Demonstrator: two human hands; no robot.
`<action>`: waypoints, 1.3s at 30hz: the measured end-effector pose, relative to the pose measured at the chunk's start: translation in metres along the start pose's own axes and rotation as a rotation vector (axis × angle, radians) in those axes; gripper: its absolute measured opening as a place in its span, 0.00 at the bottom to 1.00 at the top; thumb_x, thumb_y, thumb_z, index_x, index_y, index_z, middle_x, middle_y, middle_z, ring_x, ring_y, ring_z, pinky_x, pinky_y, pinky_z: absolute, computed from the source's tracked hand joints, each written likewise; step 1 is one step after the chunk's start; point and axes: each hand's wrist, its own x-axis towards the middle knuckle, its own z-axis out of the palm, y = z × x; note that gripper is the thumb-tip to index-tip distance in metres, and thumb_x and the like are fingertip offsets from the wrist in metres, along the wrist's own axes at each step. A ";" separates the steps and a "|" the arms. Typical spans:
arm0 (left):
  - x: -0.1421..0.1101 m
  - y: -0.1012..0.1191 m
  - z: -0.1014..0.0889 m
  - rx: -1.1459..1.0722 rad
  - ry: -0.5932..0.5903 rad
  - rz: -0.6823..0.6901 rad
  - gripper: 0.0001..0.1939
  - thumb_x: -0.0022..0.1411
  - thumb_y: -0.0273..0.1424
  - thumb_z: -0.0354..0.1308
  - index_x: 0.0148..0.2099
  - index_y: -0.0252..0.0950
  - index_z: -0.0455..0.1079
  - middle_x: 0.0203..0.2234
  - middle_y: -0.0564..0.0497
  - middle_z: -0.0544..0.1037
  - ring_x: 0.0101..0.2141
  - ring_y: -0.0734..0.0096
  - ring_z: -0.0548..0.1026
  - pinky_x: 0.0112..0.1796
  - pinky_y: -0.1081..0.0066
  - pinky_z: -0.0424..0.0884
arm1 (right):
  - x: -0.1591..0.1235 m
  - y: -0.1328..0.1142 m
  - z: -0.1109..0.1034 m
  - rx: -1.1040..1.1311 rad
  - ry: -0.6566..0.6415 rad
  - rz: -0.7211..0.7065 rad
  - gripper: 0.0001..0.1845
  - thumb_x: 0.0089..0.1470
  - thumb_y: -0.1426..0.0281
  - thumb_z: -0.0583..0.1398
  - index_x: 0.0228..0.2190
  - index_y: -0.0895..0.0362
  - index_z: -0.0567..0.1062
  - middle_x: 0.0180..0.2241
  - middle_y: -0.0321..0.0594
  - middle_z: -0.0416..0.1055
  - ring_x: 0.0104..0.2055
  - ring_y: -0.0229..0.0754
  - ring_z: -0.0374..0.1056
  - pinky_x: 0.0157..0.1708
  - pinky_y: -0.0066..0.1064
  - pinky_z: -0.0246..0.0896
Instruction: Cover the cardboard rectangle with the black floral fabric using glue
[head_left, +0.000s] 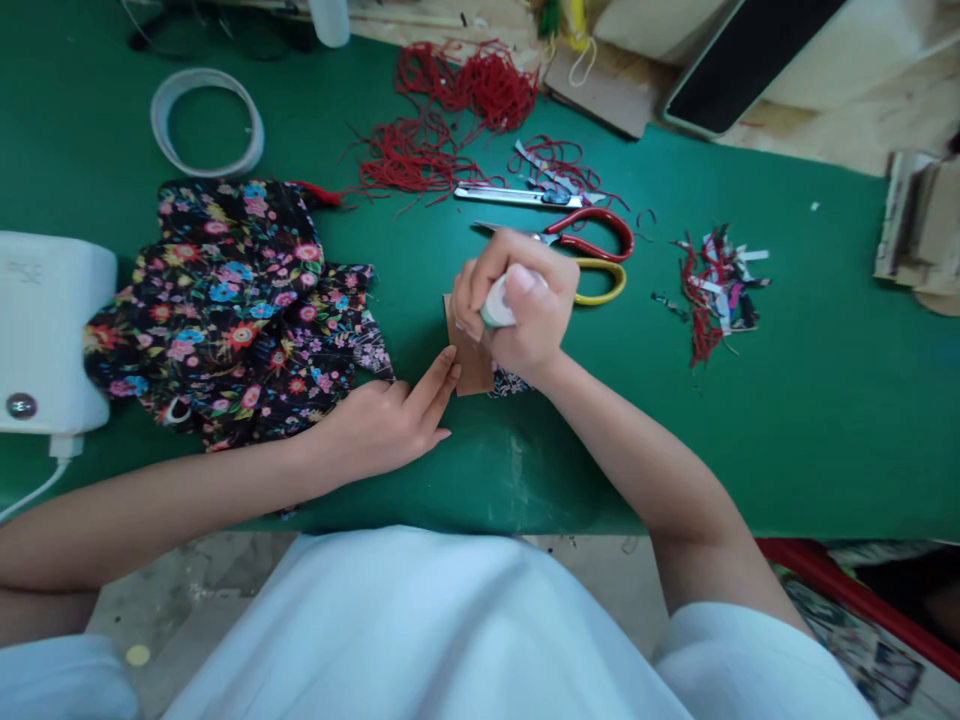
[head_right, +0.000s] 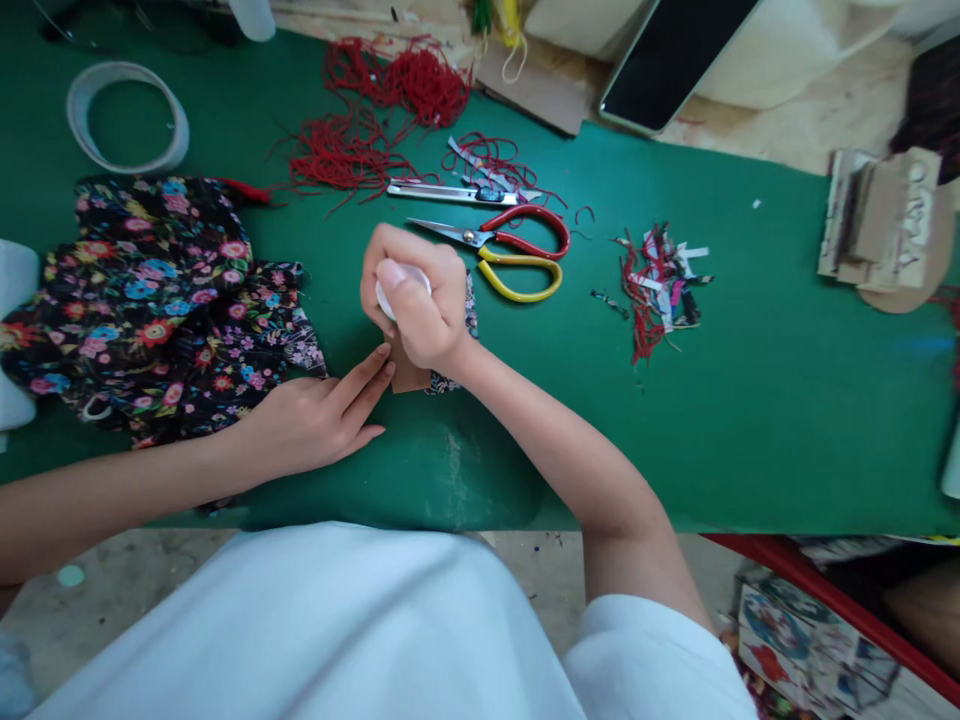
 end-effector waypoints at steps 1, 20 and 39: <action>0.000 0.000 0.000 -0.002 0.004 -0.003 0.24 0.70 0.35 0.51 0.60 0.24 0.71 0.60 0.32 0.71 0.23 0.71 0.75 0.22 0.69 0.71 | -0.006 -0.004 0.000 0.002 -0.008 0.015 0.18 0.61 0.58 0.57 0.23 0.54 0.68 0.14 0.29 0.58 0.15 0.33 0.51 0.17 0.29 0.46; -0.004 0.004 0.003 -0.138 0.239 0.070 0.14 0.68 0.27 0.55 0.51 0.29 0.77 0.51 0.44 0.81 0.19 0.78 0.71 0.17 0.72 0.68 | -0.025 -0.018 0.005 -0.011 -0.033 0.040 0.21 0.62 0.57 0.57 0.21 0.56 0.67 0.13 0.29 0.58 0.14 0.30 0.50 0.17 0.25 0.46; -0.005 0.005 -0.005 -0.055 0.139 0.059 0.16 0.69 0.28 0.53 0.53 0.32 0.77 0.52 0.42 0.80 0.20 0.77 0.71 0.18 0.70 0.66 | -0.005 0.000 0.014 0.017 -0.056 -0.040 0.18 0.59 0.59 0.57 0.21 0.54 0.67 0.13 0.29 0.60 0.15 0.33 0.53 0.18 0.30 0.45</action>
